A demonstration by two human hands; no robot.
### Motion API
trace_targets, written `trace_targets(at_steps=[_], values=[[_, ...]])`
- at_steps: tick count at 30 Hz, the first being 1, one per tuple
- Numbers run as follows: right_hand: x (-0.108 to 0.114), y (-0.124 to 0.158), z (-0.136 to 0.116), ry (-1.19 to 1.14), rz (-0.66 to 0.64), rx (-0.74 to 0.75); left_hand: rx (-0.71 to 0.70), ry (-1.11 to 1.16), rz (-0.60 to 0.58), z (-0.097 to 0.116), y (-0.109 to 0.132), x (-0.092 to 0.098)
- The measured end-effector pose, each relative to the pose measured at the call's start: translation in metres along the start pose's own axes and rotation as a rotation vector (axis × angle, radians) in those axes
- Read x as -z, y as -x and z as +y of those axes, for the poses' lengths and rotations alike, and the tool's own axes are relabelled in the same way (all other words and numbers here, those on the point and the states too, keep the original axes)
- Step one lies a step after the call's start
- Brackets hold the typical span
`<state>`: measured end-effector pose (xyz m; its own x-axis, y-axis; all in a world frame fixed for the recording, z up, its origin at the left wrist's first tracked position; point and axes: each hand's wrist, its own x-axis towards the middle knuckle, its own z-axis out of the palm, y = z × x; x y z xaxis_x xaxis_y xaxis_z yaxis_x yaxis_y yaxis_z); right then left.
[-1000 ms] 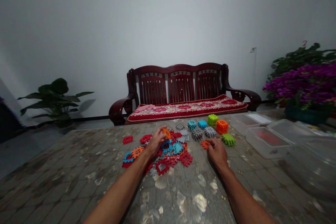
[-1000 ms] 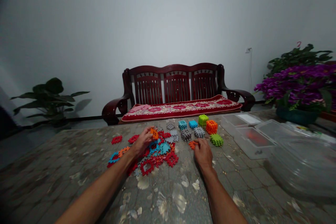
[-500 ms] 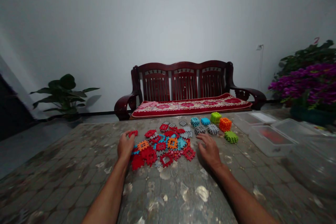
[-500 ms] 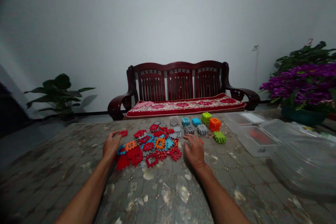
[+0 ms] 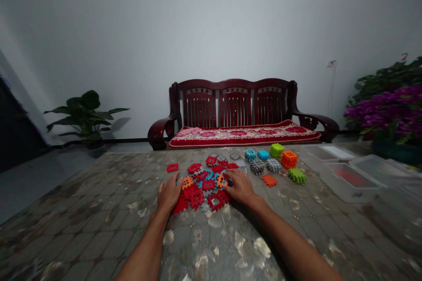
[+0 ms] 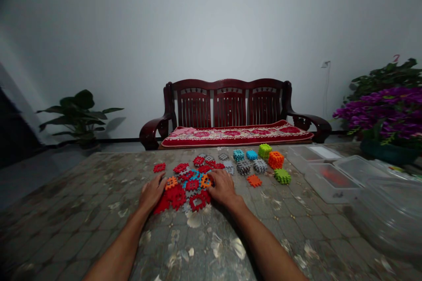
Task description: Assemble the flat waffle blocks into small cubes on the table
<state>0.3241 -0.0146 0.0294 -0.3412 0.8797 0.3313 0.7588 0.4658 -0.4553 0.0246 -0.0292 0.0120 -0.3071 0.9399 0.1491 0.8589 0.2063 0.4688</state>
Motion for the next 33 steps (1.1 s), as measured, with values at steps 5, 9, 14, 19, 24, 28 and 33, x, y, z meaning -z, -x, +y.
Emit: trace_targets(at_steps=[5, 9, 14, 19, 24, 28, 33], values=[[0.000, 0.003, 0.000, 0.054, -0.013, 0.007, -0.049, -0.040, -0.027, 0.001, 0.001, -0.001], [-0.002, 0.005, 0.002, 0.044, -0.003, 0.007, -0.051, -0.061, -0.013, 0.002, 0.002, -0.001], [-0.006, 0.005, 0.003, 0.044, 0.017, -0.028, -0.048, -0.066, -0.009, -0.001, 0.000, -0.003], [-0.007, 0.005, 0.002, 0.017, 0.063, -0.040, -0.043, -0.065, 0.010, -0.005, -0.004, -0.007], [0.004, 0.003, 0.013, -0.087, 0.202, -0.073, -0.043, -0.064, -0.003, -0.010, -0.008, -0.009], [0.038, 0.002, 0.055, -0.068, 0.395, -0.161, -0.044, -0.052, 0.010, -0.013, -0.010, -0.011], [0.108, 0.008, 0.134, 0.105, 0.521, -0.475, -0.048, -0.069, 0.009, -0.015, -0.012, -0.012]])
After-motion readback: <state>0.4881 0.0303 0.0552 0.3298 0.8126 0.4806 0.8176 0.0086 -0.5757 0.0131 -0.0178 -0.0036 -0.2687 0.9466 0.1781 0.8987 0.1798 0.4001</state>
